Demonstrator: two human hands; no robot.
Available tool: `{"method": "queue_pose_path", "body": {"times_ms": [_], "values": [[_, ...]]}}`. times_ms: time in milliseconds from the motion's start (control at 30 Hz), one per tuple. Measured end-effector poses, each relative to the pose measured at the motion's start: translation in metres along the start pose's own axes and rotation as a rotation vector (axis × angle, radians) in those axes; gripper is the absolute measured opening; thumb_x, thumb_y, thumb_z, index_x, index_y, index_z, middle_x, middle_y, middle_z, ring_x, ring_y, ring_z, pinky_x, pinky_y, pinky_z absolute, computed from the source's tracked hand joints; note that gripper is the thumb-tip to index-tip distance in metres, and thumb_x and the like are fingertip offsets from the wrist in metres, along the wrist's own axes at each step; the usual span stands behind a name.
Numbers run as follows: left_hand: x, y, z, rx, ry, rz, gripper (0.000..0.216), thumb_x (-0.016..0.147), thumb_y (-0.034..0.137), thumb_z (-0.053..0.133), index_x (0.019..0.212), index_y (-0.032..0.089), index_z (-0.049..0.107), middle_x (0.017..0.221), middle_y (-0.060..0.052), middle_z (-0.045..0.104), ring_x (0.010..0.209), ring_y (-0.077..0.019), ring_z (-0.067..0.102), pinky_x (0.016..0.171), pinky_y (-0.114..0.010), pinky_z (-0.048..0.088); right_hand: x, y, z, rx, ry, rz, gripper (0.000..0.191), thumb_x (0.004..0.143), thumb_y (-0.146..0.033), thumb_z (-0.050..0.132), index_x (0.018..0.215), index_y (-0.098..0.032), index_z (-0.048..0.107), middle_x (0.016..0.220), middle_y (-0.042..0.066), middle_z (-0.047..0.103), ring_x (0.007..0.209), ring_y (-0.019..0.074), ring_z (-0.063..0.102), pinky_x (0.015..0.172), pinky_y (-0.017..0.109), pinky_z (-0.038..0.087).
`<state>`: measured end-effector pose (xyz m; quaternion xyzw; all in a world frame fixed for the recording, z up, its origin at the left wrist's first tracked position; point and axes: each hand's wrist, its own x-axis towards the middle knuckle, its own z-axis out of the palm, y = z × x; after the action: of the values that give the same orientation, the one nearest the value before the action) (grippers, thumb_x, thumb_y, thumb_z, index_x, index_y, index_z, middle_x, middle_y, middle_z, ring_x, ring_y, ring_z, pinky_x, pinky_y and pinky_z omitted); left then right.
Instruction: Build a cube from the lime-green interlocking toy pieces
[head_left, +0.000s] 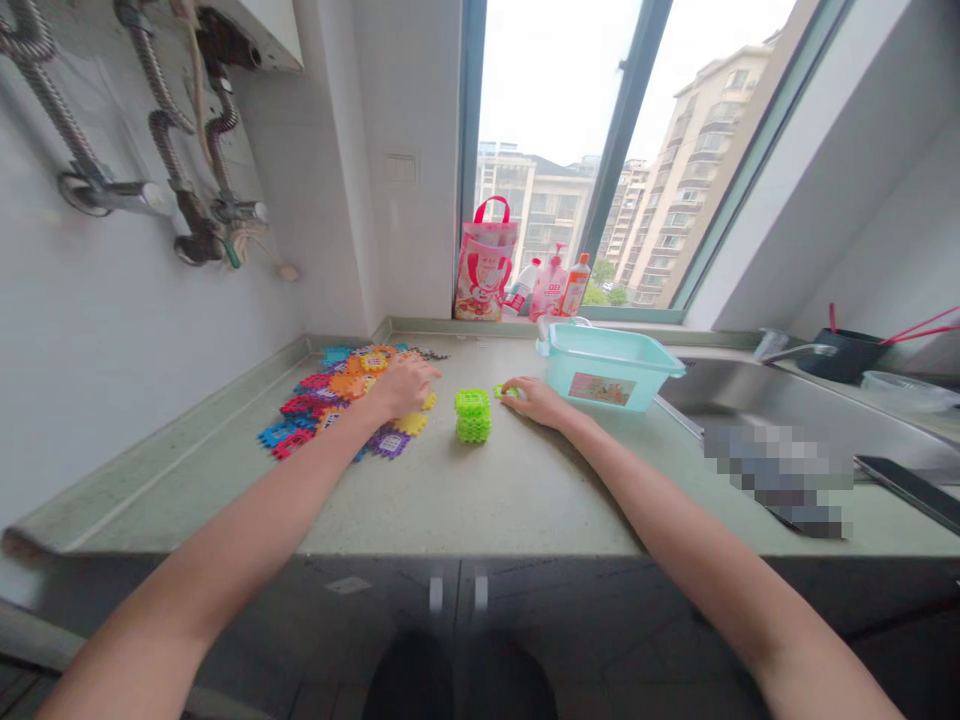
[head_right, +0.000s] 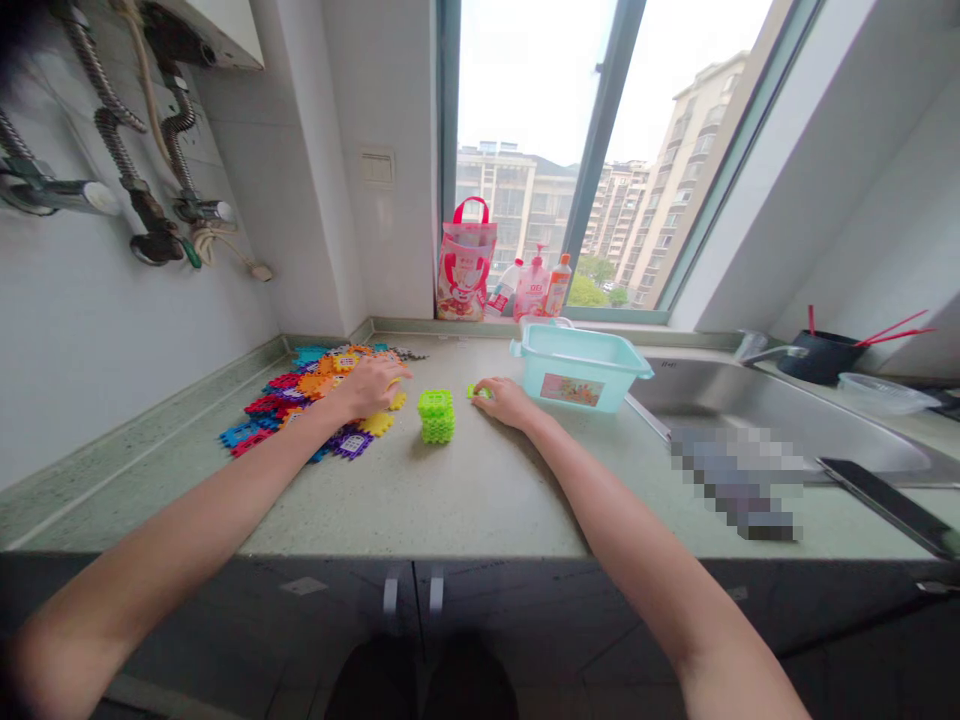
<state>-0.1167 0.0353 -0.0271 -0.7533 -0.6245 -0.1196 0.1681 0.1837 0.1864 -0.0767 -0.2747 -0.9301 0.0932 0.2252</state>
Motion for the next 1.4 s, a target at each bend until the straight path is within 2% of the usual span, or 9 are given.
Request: {"method": "queue_pose_path", "body": {"times_ms": [167,267,333,500,800,1033,1200,1300,1400], "values": [[-0.002,0.002,-0.009,-0.001,0.061,-0.006,0.037,0.096,0.019,0.05,0.121,0.025,0.077,0.126,-0.008,0.078,0.123,-0.0262,0.066,0.107,-0.045,0.046,-0.003,-0.014,-0.015,0.088,0.186,-0.017,0.022,0.093,-0.038,0.078,0.108,-0.022,0.077,0.112,0.008,0.081,0.103,0.0264,0.076,0.097,0.04,0.057],[-0.002,0.002,-0.007,0.012,0.034,0.001,0.037,0.096,0.019,0.051,0.121,0.026,0.077,0.127,-0.007,0.078,0.126,-0.0266,0.064,0.109,-0.045,0.044,-0.005,-0.042,-0.029,0.238,0.379,-0.144,0.029,0.098,-0.044,0.073,0.118,-0.024,0.075,0.116,0.008,0.08,0.107,0.0246,0.075,0.1,0.04,0.056],[-0.001,0.003,-0.004,0.02,0.016,0.013,0.037,0.097,0.018,0.051,0.122,0.026,0.077,0.127,-0.006,0.078,0.128,-0.0271,0.064,0.111,-0.045,0.043,-0.006,-0.064,-0.036,0.288,0.422,-0.24,0.031,0.101,-0.046,0.069,0.122,-0.024,0.075,0.116,0.007,0.079,0.109,0.0239,0.073,0.101,0.04,0.056],[0.0,0.005,-0.004,0.027,-0.019,0.008,0.04,0.097,0.018,0.049,0.124,0.026,0.077,0.13,-0.006,0.077,0.13,-0.0262,0.063,0.116,-0.044,0.041,-0.009,-0.096,-0.04,0.233,0.306,-0.349,0.032,0.105,-0.049,0.064,0.126,-0.028,0.077,0.115,0.008,0.078,0.109,0.0249,0.071,0.102,0.042,0.055],[-0.002,0.006,-0.008,-0.032,-0.049,-0.007,0.04,0.097,0.02,0.049,0.124,0.028,0.078,0.129,-0.006,0.077,0.13,-0.0268,0.063,0.118,-0.045,0.04,-0.015,-0.089,-0.031,0.295,0.086,-0.305,0.031,0.096,-0.04,0.075,0.124,-0.028,0.078,0.125,0.005,0.079,0.113,0.0249,0.074,0.107,0.042,0.054],[-0.001,0.005,-0.008,-0.002,-0.054,0.018,0.042,0.097,0.017,0.047,0.125,0.028,0.077,0.132,-0.004,0.076,0.131,-0.026,0.061,0.116,-0.045,0.04,-0.014,-0.094,-0.03,0.411,0.11,-0.271,0.031,0.09,-0.039,0.079,0.117,-0.026,0.079,0.114,0.003,0.082,0.102,0.0224,0.075,0.096,0.038,0.058],[-0.002,0.005,-0.009,0.017,-0.061,0.014,0.04,0.097,0.018,0.048,0.122,0.025,0.078,0.132,-0.006,0.076,0.13,-0.0259,0.063,0.116,-0.045,0.04,-0.013,-0.067,-0.059,0.334,0.454,-0.22,0.032,0.092,-0.044,0.076,0.118,-0.025,0.078,0.122,0.006,0.08,0.111,0.0253,0.075,0.102,0.041,0.057],[-0.002,0.004,-0.009,0.001,-0.056,0.012,0.038,0.097,0.019,0.049,0.12,0.026,0.079,0.132,-0.006,0.076,0.13,-0.0263,0.063,0.116,-0.046,0.04,-0.024,-0.022,-0.092,0.082,0.71,-0.026,0.034,0.095,-0.045,0.07,0.122,-0.025,0.077,0.128,0.008,0.077,0.119,0.0282,0.072,0.11,0.043,0.053],[-0.002,0.003,-0.007,-0.022,-0.053,0.017,0.037,0.097,0.022,0.05,0.117,0.027,0.08,0.13,-0.005,0.077,0.13,-0.0267,0.063,0.116,-0.047,0.041,-0.042,0.023,-0.117,-0.16,0.813,0.254,0.038,0.095,-0.045,0.067,0.123,-0.021,0.077,0.127,0.013,0.078,0.118,0.032,0.071,0.106,0.045,0.053]]}}
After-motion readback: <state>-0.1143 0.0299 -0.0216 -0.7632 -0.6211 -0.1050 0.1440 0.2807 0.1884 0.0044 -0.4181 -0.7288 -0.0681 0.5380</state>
